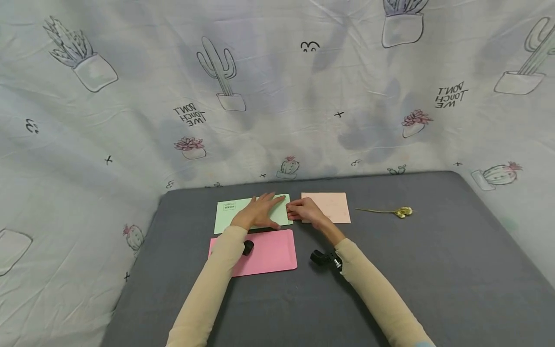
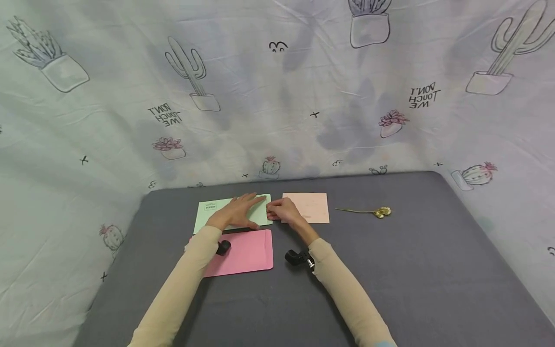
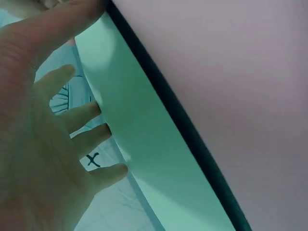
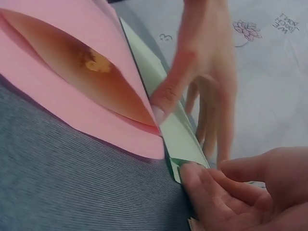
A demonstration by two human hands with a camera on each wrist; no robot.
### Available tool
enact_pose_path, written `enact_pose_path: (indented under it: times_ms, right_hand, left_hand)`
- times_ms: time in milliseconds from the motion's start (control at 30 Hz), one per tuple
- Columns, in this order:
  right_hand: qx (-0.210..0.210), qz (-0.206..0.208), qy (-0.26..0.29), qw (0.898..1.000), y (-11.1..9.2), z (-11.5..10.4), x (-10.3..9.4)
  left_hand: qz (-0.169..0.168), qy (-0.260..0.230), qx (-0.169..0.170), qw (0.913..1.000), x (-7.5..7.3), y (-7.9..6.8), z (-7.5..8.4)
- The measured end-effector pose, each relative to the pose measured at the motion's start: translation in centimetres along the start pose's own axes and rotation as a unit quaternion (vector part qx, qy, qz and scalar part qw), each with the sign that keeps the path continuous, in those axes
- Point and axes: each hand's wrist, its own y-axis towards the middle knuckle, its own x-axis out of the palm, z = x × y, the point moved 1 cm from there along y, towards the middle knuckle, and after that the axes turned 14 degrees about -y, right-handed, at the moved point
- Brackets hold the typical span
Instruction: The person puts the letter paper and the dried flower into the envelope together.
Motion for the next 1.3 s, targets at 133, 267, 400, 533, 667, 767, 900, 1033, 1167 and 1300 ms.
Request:
enact_pose_path:
  times_ms: [133,267,400,533,667,767,900,1033,1167,1300]
  right_hand:
    - [0.002,0.004,-0.018,1.000,-0.1,0.1,0.3]
    - [-0.011,0.005,-0.022,1.000,-0.3,0.2,0.5]
    - [-0.023,0.007,-0.024,0.999,-0.7,0.3,0.7]
    - [-0.027,0.010,-0.023,0.999,-0.8,0.3,0.7]
    - [-0.027,0.010,-0.032,0.999,-0.9,0.4,0.5]
    - [-0.027,0.018,-0.029,0.999,-1.0,0.3,-0.1]
    - [-0.046,0.037,-0.023,0.998,-1.9,-0.2,-1.6]
    - [-0.076,0.069,-0.049,0.994,-2.4,0.0,-3.5]
    - [-0.096,0.104,-0.112,0.984,-2.6,0.6,-5.6]
    - [-0.094,0.119,-0.203,0.967,-3.4,0.8,-7.4]
  left_hand:
    - [0.003,0.001,0.013,0.9999,-0.2,0.1,0.1]
    - [0.019,0.011,0.022,0.9995,-0.2,0.1,0.4]
    - [0.035,0.029,0.026,0.9986,-0.1,0.0,0.5]
    - [0.047,0.042,0.029,0.9976,0.0,0.0,0.6]
    - [0.052,0.047,0.031,0.9970,0.1,0.0,0.6]
    - [0.053,0.047,0.028,0.9971,0.0,0.0,0.7]
    - [0.055,0.047,0.030,0.9969,0.0,-0.1,0.8]
    - [0.058,0.052,0.034,0.9964,0.0,-0.3,1.0]
    - [0.060,0.056,0.040,0.9959,0.0,-0.5,1.1]
    - [0.061,0.060,0.043,0.9954,0.1,-0.6,1.1]
